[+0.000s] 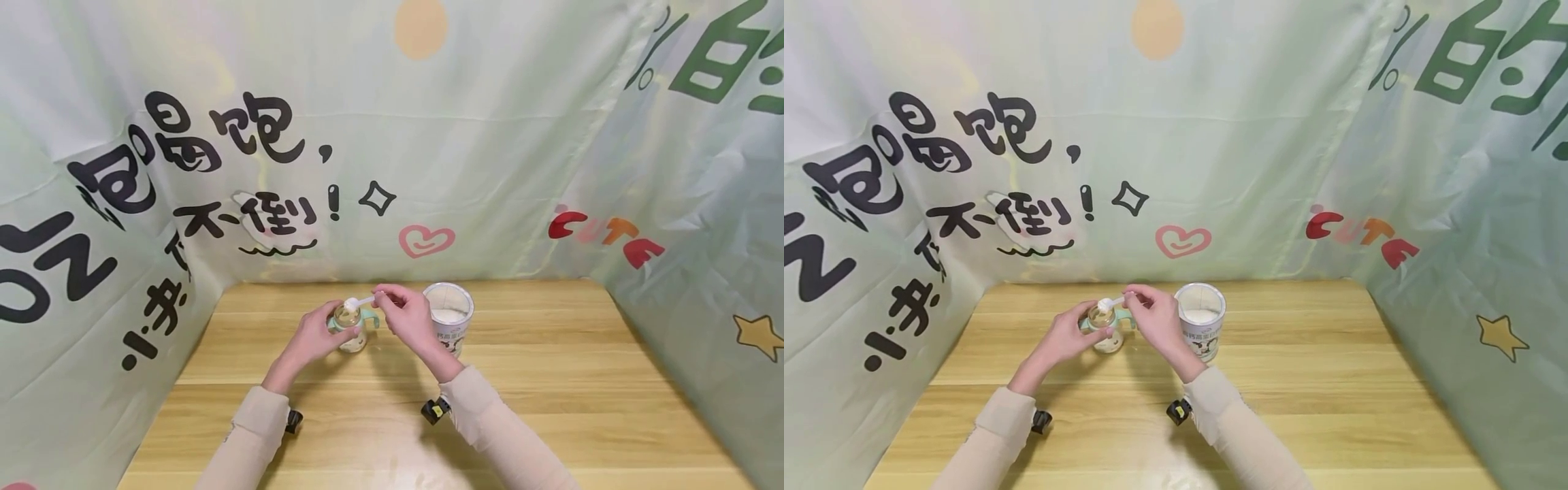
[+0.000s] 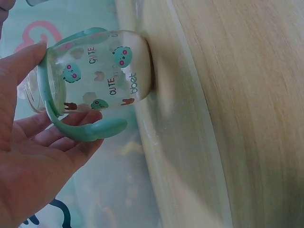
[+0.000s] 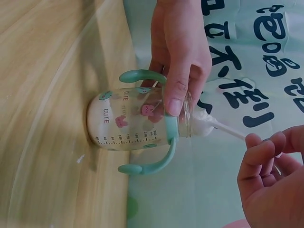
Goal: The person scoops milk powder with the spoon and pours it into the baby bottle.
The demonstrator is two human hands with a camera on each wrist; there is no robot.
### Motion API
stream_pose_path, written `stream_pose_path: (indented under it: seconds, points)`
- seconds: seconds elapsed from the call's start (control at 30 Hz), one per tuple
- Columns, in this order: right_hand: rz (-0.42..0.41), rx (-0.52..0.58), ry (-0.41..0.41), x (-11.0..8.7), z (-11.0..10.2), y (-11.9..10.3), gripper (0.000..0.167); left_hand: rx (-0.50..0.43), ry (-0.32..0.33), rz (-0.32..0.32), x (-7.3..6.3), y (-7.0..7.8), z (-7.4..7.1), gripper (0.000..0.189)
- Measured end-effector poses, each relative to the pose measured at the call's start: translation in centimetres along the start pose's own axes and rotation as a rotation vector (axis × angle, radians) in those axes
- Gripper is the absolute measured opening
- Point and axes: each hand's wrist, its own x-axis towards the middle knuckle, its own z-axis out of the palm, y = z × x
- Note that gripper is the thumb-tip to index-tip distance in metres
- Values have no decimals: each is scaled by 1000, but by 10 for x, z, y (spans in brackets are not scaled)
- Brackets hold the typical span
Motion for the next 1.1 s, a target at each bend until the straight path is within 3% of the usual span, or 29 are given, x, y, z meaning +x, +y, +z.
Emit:
stream_pose_path:
  seconds: [0.57,0.93,1.1]
  points:
    - [-74,-129,-87,-1,-2,9,21,7,5,13,-1,0,-1,67]
    - [-81,-216,-86,-3,-2,10,22,-9,6,16,-1,0,0,66]
    - [-66,-202,-81,-4,-3,10,21,-21,-2,11,-2,0,0,67]
